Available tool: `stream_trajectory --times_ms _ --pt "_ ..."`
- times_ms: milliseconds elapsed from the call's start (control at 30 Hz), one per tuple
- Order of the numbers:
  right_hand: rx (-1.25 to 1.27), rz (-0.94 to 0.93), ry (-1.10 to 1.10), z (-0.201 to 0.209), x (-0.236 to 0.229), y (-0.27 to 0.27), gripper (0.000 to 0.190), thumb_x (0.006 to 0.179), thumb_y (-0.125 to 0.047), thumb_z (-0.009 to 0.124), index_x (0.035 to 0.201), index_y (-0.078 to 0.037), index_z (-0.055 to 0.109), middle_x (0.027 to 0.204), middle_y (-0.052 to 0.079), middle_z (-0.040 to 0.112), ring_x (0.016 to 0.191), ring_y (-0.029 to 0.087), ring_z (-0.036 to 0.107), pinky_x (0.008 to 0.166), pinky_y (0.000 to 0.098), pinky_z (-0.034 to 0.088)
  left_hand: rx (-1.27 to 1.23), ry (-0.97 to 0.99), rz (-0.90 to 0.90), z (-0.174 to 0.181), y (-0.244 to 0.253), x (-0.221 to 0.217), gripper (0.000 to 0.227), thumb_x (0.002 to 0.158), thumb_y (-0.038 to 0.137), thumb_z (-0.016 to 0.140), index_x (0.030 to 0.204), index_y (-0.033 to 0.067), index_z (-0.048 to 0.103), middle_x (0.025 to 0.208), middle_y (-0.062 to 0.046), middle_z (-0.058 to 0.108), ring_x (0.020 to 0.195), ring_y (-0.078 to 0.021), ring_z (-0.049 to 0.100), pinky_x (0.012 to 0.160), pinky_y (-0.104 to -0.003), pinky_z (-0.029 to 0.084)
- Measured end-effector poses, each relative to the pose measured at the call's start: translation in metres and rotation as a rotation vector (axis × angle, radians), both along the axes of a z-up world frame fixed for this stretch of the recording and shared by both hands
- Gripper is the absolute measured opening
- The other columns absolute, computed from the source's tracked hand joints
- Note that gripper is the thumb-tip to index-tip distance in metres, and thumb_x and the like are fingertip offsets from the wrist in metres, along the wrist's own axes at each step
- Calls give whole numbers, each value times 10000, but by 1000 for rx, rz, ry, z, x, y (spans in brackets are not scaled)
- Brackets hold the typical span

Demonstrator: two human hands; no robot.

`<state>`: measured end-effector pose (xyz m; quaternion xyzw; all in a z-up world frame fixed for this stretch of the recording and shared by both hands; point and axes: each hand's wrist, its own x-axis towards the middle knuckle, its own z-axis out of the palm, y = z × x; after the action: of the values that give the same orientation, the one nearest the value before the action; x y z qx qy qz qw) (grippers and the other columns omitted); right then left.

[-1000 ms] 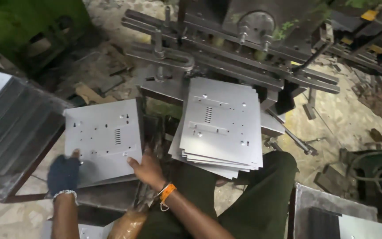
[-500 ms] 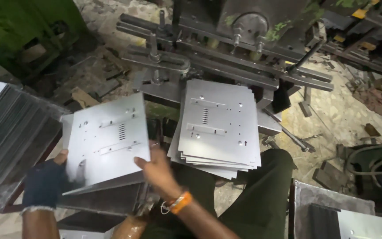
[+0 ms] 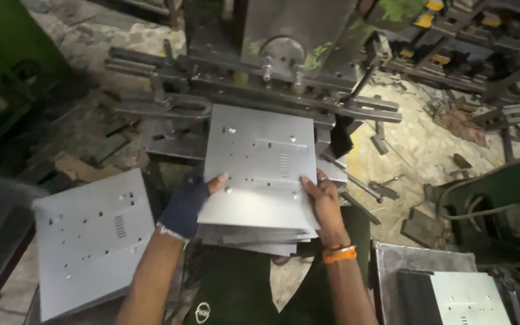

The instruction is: The worker is organizing and stacking stamped metal plates at a factory workstation.

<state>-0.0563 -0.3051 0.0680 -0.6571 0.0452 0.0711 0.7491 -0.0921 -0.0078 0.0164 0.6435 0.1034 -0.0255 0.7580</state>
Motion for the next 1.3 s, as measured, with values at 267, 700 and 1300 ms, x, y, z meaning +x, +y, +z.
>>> stream_trajectory --times_ms 267,700,1300 --pt "-1 -1 -68 -33 96 -24 228 901 -136 712 1078 -21 627 946 49 654 814 134 607 736 293 495 -86 -70 105 -9 -14 92 467 818 349 816 1136 19 728 976 -45 717 873 -192 631 780 -375 520" --pt "-63 -126 -24 -60 109 -5 305 864 -210 822 866 -46 564 822 20 639 757 110 578 715 279 497 37 -17 279 -8 6 89 333 829 345 828 874 26 745 755 17 670 662 -124 567 623 -311 471" --pt "-577 196 -114 4 90 -1 524 867 -282 817 1151 60 541 1003 167 672 870 215 655 727 302 566 -140 70 154 -5 -9 43 687 1009 558 586 1525 128 444 1450 11 489 1292 -122 463 1054 -353 369"
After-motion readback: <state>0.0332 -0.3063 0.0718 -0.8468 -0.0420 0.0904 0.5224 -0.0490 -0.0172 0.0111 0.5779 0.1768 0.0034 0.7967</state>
